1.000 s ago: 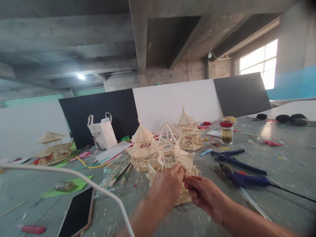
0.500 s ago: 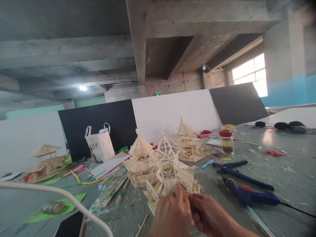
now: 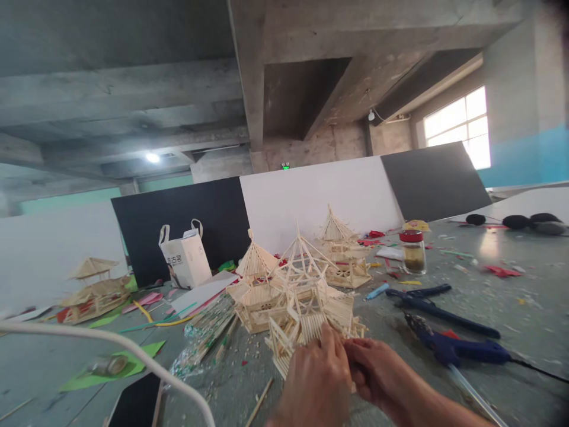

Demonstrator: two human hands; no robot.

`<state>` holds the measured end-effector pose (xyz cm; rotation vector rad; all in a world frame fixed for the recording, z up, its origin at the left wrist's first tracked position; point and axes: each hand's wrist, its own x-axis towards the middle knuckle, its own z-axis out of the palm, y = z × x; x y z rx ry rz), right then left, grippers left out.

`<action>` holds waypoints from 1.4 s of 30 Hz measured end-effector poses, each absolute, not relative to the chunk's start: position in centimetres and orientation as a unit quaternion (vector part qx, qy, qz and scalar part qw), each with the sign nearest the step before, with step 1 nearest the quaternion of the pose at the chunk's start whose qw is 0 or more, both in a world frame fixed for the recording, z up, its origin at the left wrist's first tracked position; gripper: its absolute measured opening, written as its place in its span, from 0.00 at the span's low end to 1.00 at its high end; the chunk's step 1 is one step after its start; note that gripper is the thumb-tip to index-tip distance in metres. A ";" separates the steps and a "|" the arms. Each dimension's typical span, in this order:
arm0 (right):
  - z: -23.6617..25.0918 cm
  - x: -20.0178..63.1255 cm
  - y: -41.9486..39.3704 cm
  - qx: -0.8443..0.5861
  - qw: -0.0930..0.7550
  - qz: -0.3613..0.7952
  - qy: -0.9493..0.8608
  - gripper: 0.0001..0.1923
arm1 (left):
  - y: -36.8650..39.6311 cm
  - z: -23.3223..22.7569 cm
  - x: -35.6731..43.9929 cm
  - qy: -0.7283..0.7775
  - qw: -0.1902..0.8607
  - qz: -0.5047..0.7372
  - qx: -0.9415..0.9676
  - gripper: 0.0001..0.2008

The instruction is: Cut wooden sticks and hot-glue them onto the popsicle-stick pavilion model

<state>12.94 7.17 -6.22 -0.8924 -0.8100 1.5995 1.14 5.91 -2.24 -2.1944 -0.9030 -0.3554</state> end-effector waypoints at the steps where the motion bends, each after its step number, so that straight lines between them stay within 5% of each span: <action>1: -6.2 13.0 7.1 -0.375 0.542 0.670 -0.342 0.13 | 6.0 -2.2 1.1 -0.352 0.359 -0.132 -0.854 0.20; 12: -6.7 13.2 6.8 -0.387 0.562 0.646 -0.342 0.15 | 5.7 -0.8 1.2 -0.385 0.279 -0.088 -0.875 0.22; 42: -6.1 12.8 6.6 -0.378 0.569 0.607 -0.405 0.18 | 6.1 -2.3 1.9 -0.367 0.352 -0.119 -0.853 0.20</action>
